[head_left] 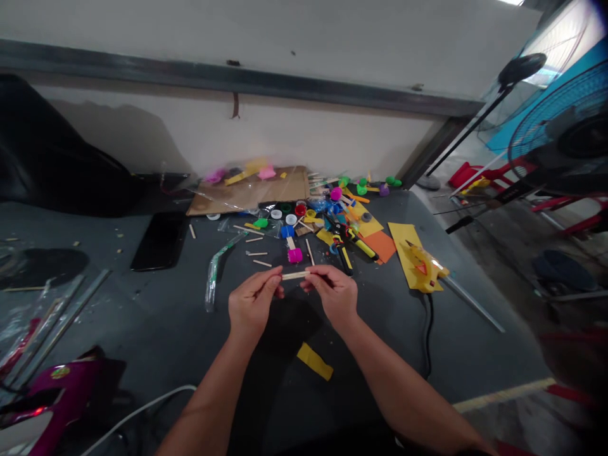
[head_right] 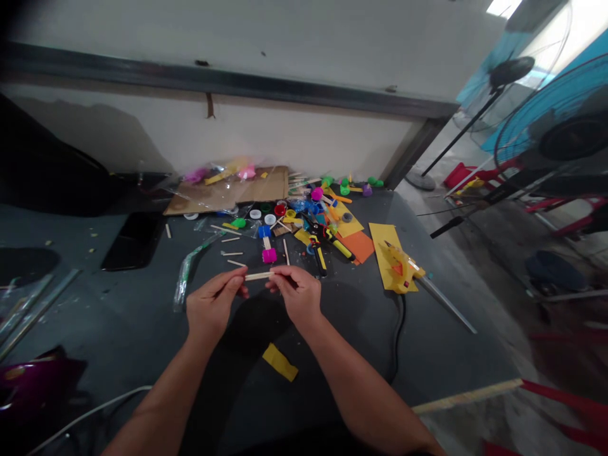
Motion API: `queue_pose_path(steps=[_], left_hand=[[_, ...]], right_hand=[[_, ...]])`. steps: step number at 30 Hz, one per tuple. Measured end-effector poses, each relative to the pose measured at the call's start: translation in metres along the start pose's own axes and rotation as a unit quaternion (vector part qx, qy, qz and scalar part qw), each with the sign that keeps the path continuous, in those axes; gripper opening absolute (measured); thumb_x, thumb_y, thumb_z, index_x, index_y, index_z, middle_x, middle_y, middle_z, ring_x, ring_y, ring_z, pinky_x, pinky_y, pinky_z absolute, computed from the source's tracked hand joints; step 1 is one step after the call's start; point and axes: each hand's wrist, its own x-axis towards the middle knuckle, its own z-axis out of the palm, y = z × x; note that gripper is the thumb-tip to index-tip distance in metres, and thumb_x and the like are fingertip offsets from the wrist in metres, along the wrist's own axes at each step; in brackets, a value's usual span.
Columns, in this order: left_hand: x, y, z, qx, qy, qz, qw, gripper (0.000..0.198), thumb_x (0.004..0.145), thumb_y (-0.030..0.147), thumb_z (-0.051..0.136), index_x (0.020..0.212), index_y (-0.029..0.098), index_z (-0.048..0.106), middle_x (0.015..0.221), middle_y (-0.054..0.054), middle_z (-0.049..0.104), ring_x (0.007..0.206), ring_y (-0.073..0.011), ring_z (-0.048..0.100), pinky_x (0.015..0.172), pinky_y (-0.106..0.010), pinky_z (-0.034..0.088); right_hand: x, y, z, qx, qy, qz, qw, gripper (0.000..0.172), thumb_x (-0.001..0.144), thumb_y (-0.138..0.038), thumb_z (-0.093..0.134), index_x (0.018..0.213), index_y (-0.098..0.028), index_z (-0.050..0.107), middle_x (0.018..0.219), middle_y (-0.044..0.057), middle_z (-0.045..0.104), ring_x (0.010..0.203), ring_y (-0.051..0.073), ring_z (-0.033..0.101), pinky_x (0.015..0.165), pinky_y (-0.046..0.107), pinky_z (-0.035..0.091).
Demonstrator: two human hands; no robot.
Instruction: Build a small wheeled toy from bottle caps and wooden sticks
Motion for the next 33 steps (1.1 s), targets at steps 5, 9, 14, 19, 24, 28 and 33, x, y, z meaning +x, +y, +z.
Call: queue_pose_path(steps=[5,9,14,19,24,28,33], left_hand=[[0.0040,-0.0044,0.0002,-0.138,-0.008,-0.150,0.979,0.025,0.080,0.040,0.062,0.078,0.016,0.070,0.064,-0.001,0.065,0.049,-0.0101,0.055,0.046,-0.021,0.047],[0.0044,-0.0048,0.0002,-0.187,-0.074,-0.195,0.960,0.024,0.074,0.039,0.068,0.073,0.014,0.067,0.060,0.000,0.062,0.048,-0.0095,0.052,0.044,-0.021,0.046],[0.0040,-0.0067,0.0011,-0.225,-0.094,-0.205,0.948,0.021,0.074,0.034,0.069,0.071,0.015,0.064,0.060,0.001,0.059,0.049,-0.0086,0.052,0.044,-0.019,0.046],[0.0033,-0.0058,0.0036,-0.274,-0.099,-0.193,0.937,0.021,0.073,0.033,0.070,0.066,0.015,0.061,0.059,0.001,0.058,0.050,-0.0087,0.052,0.045,-0.020,0.046],[0.0032,-0.0010,0.0051,-0.310,-0.101,-0.228,0.917,0.026,0.067,0.036,0.076,0.065,0.015,0.060,0.058,0.001,0.058,0.048,-0.0084,0.051,0.044,-0.020,0.044],[0.0043,0.0011,0.0053,-0.345,-0.100,-0.265,0.895,0.029,0.061,0.035,0.079,0.064,0.015,0.059,0.057,0.001,0.058,0.047,-0.0074,0.051,0.045,-0.019,0.043],[0.0050,0.0012,0.0064,-0.357,-0.105,-0.291,0.881,0.028,0.060,0.032,0.080,0.064,0.014,0.060,0.057,0.001,0.058,0.047,-0.0063,0.050,0.045,-0.018,0.043]], right_hand=[[-0.0004,-0.0013,-0.0014,-0.010,-0.002,-0.001,1.000,0.008,0.078,-0.022,0.065,0.083,-0.020,0.071,0.064,0.000,0.069,0.056,0.014,0.068,0.056,0.025,0.058],[-0.0007,-0.0030,-0.0013,-0.022,-0.009,-0.007,1.000,0.008,0.077,-0.022,0.066,0.084,-0.020,0.071,0.066,0.000,0.070,0.056,0.014,0.068,0.056,0.025,0.059],[-0.0014,-0.0033,0.0005,-0.007,-0.016,0.006,1.000,0.010,0.076,-0.025,0.067,0.083,-0.019,0.071,0.065,0.001,0.070,0.056,0.015,0.068,0.054,0.026,0.059],[-0.0026,-0.0033,0.0018,0.024,-0.016,0.025,0.999,0.009,0.075,-0.026,0.068,0.082,-0.021,0.072,0.063,0.000,0.070,0.055,0.016,0.068,0.053,0.027,0.060],[-0.0036,-0.0077,0.0034,0.033,-0.010,0.038,0.999,0.010,0.073,-0.028,0.070,0.080,-0.021,0.072,0.060,-0.001,0.069,0.051,0.016,0.067,0.052,0.028,0.060],[-0.0043,-0.0092,0.0038,0.038,-0.013,0.027,0.999,0.008,0.075,-0.026,0.069,0.080,-0.021,0.072,0.061,-0.001,0.070,0.052,0.015,0.068,0.052,0.027,0.059],[-0.0040,-0.0069,0.0016,0.012,-0.016,0.010,1.000,0.010,0.078,-0.026,0.066,0.083,-0.020,0.071,0.063,0.000,0.070,0.052,0.014,0.067,0.053,0.026,0.059]])
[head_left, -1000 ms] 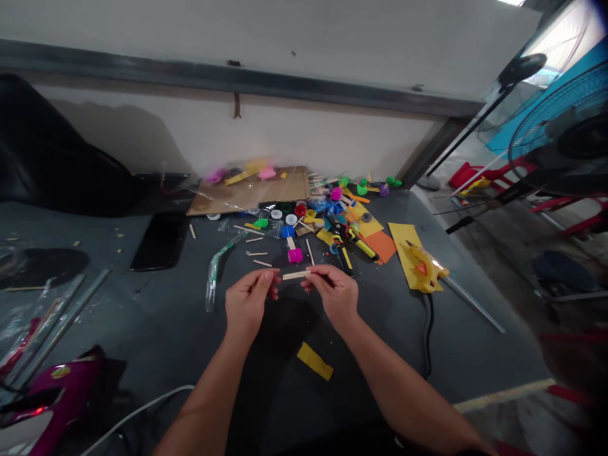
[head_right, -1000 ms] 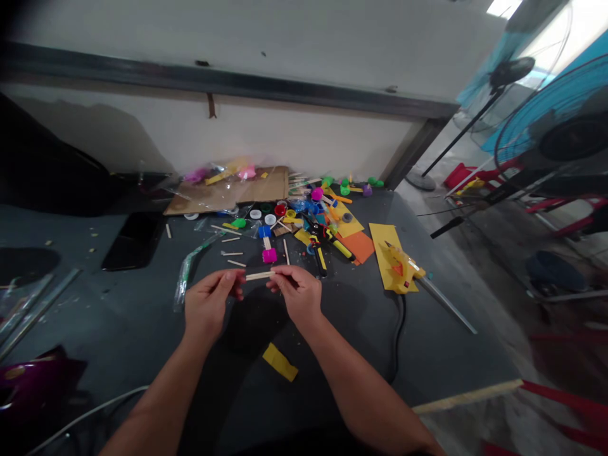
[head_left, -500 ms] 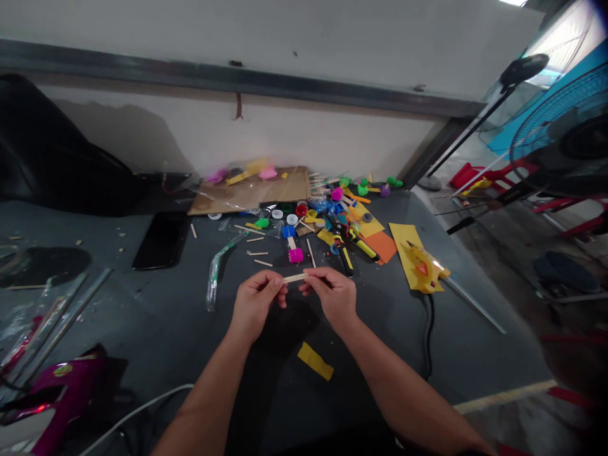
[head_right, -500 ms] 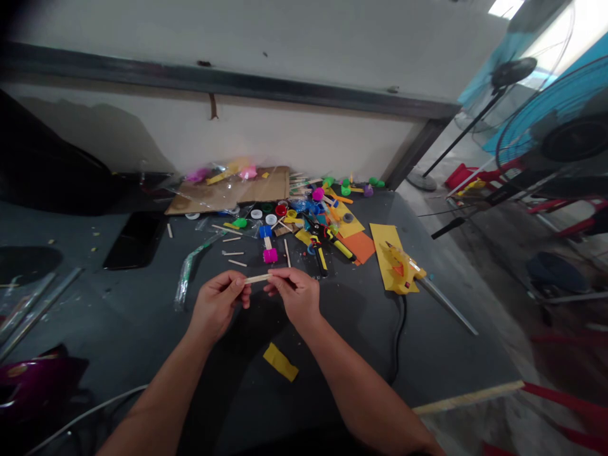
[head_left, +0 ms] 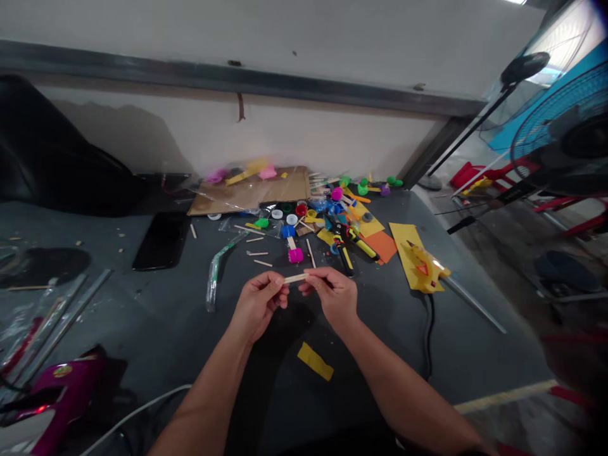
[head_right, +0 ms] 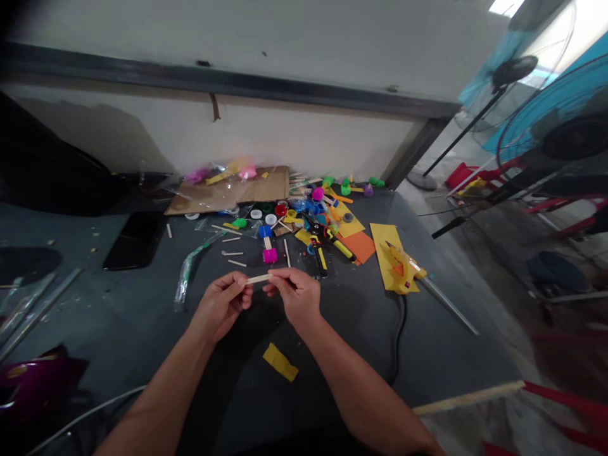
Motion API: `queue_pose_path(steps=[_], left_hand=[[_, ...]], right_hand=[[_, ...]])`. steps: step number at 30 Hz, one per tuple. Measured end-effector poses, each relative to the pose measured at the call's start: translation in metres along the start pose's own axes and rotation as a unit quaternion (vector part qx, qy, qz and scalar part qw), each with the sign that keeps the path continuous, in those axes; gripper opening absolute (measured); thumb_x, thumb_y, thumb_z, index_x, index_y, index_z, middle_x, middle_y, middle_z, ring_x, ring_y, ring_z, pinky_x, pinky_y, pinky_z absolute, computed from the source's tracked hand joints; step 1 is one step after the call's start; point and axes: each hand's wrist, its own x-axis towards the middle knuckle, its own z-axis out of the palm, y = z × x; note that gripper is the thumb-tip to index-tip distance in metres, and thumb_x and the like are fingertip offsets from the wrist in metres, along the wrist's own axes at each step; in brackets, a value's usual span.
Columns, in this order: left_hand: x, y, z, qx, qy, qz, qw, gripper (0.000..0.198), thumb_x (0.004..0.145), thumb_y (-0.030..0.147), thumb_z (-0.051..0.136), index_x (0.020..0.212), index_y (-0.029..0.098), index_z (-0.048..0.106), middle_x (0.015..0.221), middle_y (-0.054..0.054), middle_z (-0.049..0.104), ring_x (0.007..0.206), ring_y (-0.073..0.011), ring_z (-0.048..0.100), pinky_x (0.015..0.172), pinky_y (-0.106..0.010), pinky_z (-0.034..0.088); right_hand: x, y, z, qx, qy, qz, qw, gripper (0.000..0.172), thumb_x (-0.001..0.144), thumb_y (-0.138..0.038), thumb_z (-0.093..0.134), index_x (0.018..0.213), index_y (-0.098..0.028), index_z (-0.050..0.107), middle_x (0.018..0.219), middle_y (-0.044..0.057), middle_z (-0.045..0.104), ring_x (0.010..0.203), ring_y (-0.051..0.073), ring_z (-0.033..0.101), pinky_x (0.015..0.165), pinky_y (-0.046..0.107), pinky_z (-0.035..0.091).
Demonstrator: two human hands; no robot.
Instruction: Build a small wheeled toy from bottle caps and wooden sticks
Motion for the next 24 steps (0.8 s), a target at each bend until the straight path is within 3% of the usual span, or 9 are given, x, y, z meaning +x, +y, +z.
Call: queue_pose_path(steps=[4,7,10,15,24], left_hand=[[0.0011,-0.0011,-0.0012,0.037,0.010,0.030,0.999,0.026,0.066,0.035,0.076,0.066,0.014,0.062,0.059,0.001,0.059,0.048,-0.0069,0.052,0.046,-0.019,0.046],[0.0005,-0.0004,-0.0037,0.110,0.043,0.102,0.988,0.021,0.070,0.033,0.073,0.080,0.015,0.068,0.066,-0.001,0.063,0.052,-0.0092,0.056,0.050,-0.022,0.050],[-0.0015,0.0004,-0.0069,0.247,0.057,0.208,0.945,0.023,0.073,0.028,0.071,0.094,0.019,0.071,0.082,-0.003,0.068,0.058,-0.0104,0.060,0.056,-0.025,0.053],[-0.0047,-0.0013,-0.0091,0.401,0.059,0.339,0.849,0.014,0.081,0.026,0.065,0.092,0.023,0.072,0.085,-0.002,0.068,0.060,-0.0105,0.062,0.059,-0.025,0.053],[-0.0087,0.0010,-0.0055,0.450,0.086,0.404,0.792,0.011,0.083,0.023,0.062,0.087,0.021,0.072,0.077,-0.002,0.070,0.064,-0.0127,0.064,0.062,-0.025,0.053]], right_hand=[[0.0006,0.0019,-0.0011,-0.019,0.015,-0.010,1.000,0.011,0.079,-0.027,0.065,0.084,-0.020,0.071,0.064,0.001,0.070,0.054,0.015,0.067,0.055,0.027,0.059],[0.0018,0.0024,-0.0016,-0.016,0.035,-0.005,0.999,0.011,0.078,-0.028,0.066,0.083,-0.020,0.072,0.065,0.001,0.070,0.056,0.016,0.068,0.055,0.027,0.059],[0.0030,0.0027,-0.0022,-0.010,0.041,-0.009,0.999,0.010,0.078,-0.027,0.066,0.083,-0.021,0.072,0.065,0.001,0.070,0.058,0.016,0.068,0.054,0.027,0.059],[0.0019,0.0031,-0.0022,-0.017,0.030,-0.009,0.999,0.010,0.078,-0.027,0.065,0.083,-0.021,0.072,0.066,0.001,0.070,0.057,0.015,0.068,0.055,0.027,0.059],[-0.0002,0.0028,-0.0002,-0.021,0.021,-0.015,0.999,0.009,0.079,-0.025,0.065,0.083,-0.021,0.071,0.064,0.000,0.070,0.055,0.015,0.067,0.054,0.027,0.058]])
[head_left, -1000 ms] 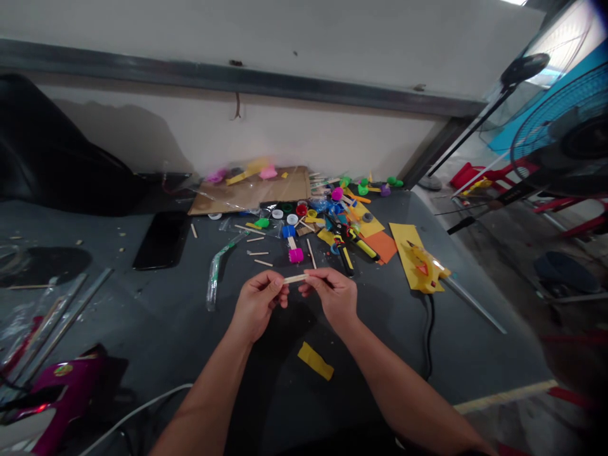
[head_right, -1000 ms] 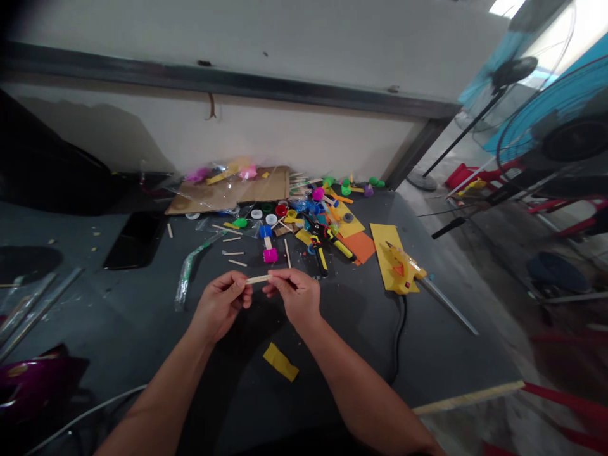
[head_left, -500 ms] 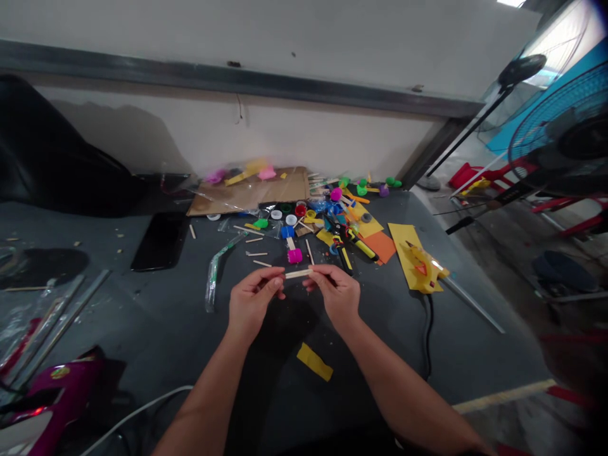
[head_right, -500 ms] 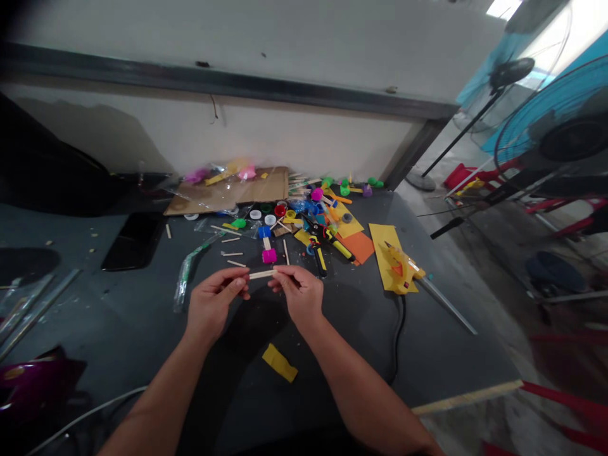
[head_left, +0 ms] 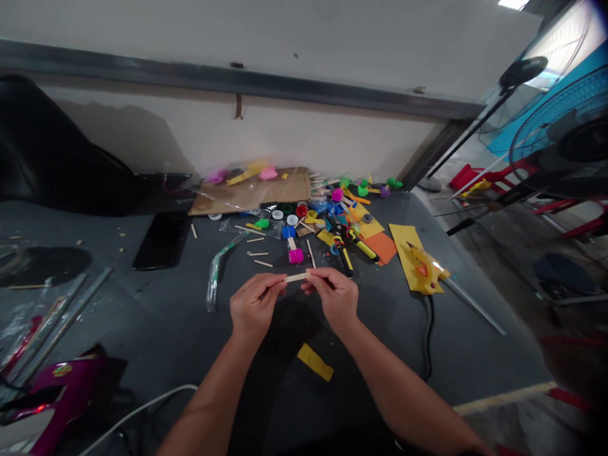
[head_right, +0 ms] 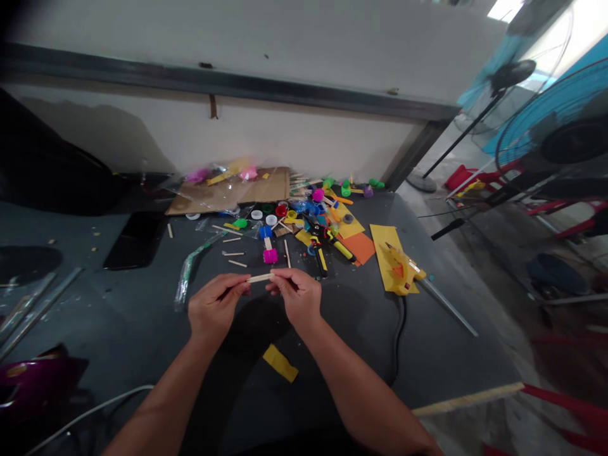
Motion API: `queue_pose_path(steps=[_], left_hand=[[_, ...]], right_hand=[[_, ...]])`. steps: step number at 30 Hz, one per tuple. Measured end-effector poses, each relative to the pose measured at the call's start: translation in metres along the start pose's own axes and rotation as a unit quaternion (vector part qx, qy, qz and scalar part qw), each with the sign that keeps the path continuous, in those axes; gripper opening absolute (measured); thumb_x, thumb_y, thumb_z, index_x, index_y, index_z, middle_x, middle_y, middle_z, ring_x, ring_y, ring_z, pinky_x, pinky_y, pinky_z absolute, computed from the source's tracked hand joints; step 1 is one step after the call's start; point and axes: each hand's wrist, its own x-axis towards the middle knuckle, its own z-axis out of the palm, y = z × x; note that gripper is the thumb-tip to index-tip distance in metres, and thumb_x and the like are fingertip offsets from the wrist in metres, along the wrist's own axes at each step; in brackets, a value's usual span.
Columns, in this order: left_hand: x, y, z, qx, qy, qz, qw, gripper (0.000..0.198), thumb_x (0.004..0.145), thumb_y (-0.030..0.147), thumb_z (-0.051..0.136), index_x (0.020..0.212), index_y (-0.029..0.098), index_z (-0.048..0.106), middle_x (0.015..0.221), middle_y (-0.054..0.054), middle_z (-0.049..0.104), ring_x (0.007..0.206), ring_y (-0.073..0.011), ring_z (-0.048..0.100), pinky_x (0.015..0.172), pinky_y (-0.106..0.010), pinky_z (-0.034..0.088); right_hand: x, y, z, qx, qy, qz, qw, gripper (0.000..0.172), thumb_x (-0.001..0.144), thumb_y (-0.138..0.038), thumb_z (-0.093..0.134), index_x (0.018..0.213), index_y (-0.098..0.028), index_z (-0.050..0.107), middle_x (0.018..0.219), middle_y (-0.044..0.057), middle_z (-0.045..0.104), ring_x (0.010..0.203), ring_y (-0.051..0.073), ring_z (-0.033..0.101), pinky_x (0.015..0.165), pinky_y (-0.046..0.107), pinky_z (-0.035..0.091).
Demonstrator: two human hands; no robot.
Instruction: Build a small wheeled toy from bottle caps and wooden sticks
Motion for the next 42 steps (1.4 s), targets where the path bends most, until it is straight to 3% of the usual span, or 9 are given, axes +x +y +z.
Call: queue_pose_path(steps=[12,30,36,42], left_hand=[[-0.003,0.001,0.000,0.007,0.022,0.017,1.000,0.010,0.084,0.022,0.061,0.086,0.020,0.070,0.073,-0.001,0.069,0.066,-0.0132,0.064,0.063,-0.026,0.052],[-0.001,0.000,0.001,0.015,0.028,0.063,0.998,0.014,0.083,0.013,0.060,0.093,0.017,0.069,0.077,-0.002,0.068,0.074,-0.0139,0.064,0.070,-0.026,0.050],[0.000,0.000,0.000,0.005,0.024,0.031,0.999,0.013,0.084,0.016,0.060,0.092,0.018,0.070,0.077,-0.002,0.067,0.070,-0.0132,0.063,0.068,-0.025,0.050],[-0.001,-0.004,0.001,-0.030,0.010,-0.035,0.999,0.014,0.085,0.020,0.059,0.092,0.020,0.070,0.078,-0.001,0.067,0.068,-0.0128,0.063,0.065,-0.024,0.050]], right_hand=[[-0.002,0.000,-0.001,-0.022,-0.014,-0.014,1.000,0.011,0.081,-0.029,0.064,0.085,-0.021,0.070,0.064,0.001,0.071,0.053,0.015,0.068,0.055,0.027,0.059],[-0.001,0.004,0.000,0.024,-0.018,-0.023,0.999,0.013,0.079,-0.021,0.066,0.090,-0.021,0.072,0.073,0.001,0.070,0.061,0.014,0.069,0.057,0.026,0.059],[-0.001,0.010,0.000,0.042,-0.019,-0.013,0.999,0.022,0.077,-0.022,0.067,0.099,-0.023,0.071,0.083,0.002,0.069,0.065,0.015,0.070,0.057,0.027,0.060],[-0.001,0.008,0.000,0.026,-0.022,-0.021,0.999,0.019,0.078,-0.022,0.067,0.097,-0.024,0.072,0.082,0.002,0.069,0.065,0.015,0.070,0.057,0.026,0.060]])
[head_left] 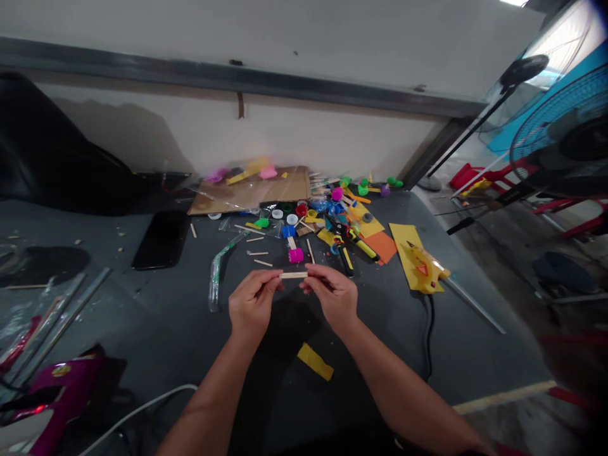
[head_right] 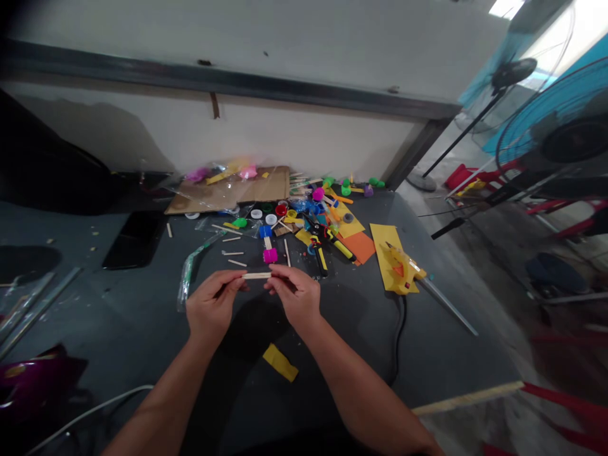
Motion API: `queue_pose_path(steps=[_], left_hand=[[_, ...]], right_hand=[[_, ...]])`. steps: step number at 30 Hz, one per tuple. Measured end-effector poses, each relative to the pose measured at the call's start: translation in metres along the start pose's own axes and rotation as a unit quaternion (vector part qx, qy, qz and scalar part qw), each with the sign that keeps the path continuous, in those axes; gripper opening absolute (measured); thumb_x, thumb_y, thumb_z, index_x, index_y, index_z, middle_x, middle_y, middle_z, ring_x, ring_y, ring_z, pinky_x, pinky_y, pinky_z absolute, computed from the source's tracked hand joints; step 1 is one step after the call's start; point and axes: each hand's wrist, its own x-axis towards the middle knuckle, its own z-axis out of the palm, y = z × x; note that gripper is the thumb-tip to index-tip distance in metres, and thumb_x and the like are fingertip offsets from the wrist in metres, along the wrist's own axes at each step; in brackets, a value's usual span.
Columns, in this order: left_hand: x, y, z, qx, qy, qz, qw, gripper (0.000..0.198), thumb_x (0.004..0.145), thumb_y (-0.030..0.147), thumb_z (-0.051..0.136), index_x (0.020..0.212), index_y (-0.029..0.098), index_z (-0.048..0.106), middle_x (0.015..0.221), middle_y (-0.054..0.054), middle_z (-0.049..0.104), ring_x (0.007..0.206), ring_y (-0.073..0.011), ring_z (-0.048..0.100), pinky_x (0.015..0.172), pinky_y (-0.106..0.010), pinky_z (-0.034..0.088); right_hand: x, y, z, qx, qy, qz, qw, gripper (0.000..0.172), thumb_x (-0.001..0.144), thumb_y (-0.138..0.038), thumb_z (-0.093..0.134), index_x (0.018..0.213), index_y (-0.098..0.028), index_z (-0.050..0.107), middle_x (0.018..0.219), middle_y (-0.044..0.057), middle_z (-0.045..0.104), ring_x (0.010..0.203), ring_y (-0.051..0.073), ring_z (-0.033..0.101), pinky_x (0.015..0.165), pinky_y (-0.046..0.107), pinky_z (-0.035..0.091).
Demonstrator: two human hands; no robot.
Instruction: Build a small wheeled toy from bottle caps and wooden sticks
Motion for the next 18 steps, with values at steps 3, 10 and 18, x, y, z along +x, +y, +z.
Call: queue_pose_path(steps=[3,10,18], left_hand=[[-0.0002,-0.0023,0.0016,-0.025,-0.002,-0.043,0.999,0.014,0.084,0.023,0.059,0.092,0.021,0.071,0.079,-0.001,0.067,0.067,-0.0130,0.064,0.065,-0.025,0.050],[0.0016,-0.0001,0.0029,-0.074,0.003,-0.098,0.992,0.014,0.082,0.024,0.061,0.091,0.021,0.072,0.080,-0.001,0.067,0.066,-0.0120,0.064,0.064,-0.023,0.051],[0.0017,0.0017,0.0024,-0.116,0.011,-0.110,0.987,0.014,0.082,0.024,0.062,0.091,0.020,0.072,0.084,-0.002,0.066,0.063,-0.0107,0.063,0.062,-0.023,0.052]], right_hand=[[-0.0001,-0.0025,-0.0006,-0.012,-0.009,-0.003,1.000,0.016,0.079,-0.022,0.067,0.094,-0.023,0.072,0.079,0.002,0.069,0.064,0.015,0.070,0.058,0.026,0.060],[0.0001,-0.0060,-0.0023,-0.057,-0.023,-0.020,0.998,0.012,0.080,-0.024,0.065,0.089,-0.022,0.072,0.077,0.002,0.070,0.064,0.015,0.069,0.059,0.026,0.059],[0.0011,-0.0045,-0.0020,-0.179,-0.031,-0.084,0.980,0.012,0.081,-0.024,0.062,0.089,-0.021,0.071,0.080,0.003,0.071,0.065,0.014,0.068,0.062,0.025,0.056]])
